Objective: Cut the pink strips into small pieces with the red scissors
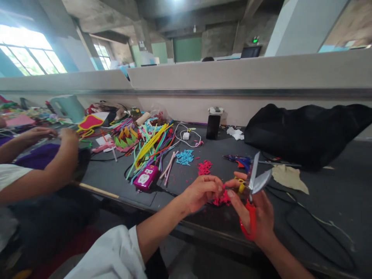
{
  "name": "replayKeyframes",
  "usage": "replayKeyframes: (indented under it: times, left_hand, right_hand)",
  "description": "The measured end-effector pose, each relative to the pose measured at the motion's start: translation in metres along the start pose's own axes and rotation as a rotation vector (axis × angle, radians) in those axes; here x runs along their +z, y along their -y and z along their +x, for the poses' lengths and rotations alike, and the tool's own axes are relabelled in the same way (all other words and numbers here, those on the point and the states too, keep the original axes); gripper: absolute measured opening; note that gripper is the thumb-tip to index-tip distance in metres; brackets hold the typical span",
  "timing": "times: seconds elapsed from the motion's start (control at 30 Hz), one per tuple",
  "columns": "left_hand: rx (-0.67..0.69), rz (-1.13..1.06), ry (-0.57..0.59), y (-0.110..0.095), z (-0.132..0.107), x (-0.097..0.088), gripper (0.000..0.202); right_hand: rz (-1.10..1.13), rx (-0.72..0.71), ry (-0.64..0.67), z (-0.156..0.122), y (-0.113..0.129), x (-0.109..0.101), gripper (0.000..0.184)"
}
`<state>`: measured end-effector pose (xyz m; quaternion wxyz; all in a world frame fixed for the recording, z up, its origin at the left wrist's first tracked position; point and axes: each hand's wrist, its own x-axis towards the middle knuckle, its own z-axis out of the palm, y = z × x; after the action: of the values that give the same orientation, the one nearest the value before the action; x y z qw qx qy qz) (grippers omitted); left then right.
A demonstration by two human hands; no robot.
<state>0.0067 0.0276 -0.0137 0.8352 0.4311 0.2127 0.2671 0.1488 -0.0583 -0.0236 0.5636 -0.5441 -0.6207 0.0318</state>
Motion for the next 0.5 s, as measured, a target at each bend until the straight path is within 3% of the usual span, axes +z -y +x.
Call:
replayKeyframes:
  times: [0.17, 0.3, 0.4, 0.5]
  left_hand:
    - [-0.092, 0.004, 0.055, 0.005, 0.003, -0.002, 0.005]
    - [-0.158, 0.048, 0.047, 0.004, 0.003, -0.001, 0.008]
    - [-0.004, 0.254, -0.033, 0.0, 0.001, 0.002, 0.007]
    - [0.329, 0.659, -0.134, -0.006, -0.004, 0.006, 0.004]
  right_hand:
    - [0.05, 0.052, 0.069, -0.001, 0.001, -0.002, 0.031]
    - [0.045, 0.048, 0.083, 0.001, 0.003, -0.004, 0.03]
    - [-0.015, 0.055, 0.066, 0.002, 0.003, -0.006, 0.029]
    - [-0.114, 0.049, 0.033, 0.002, 0.001, -0.006, 0.026]
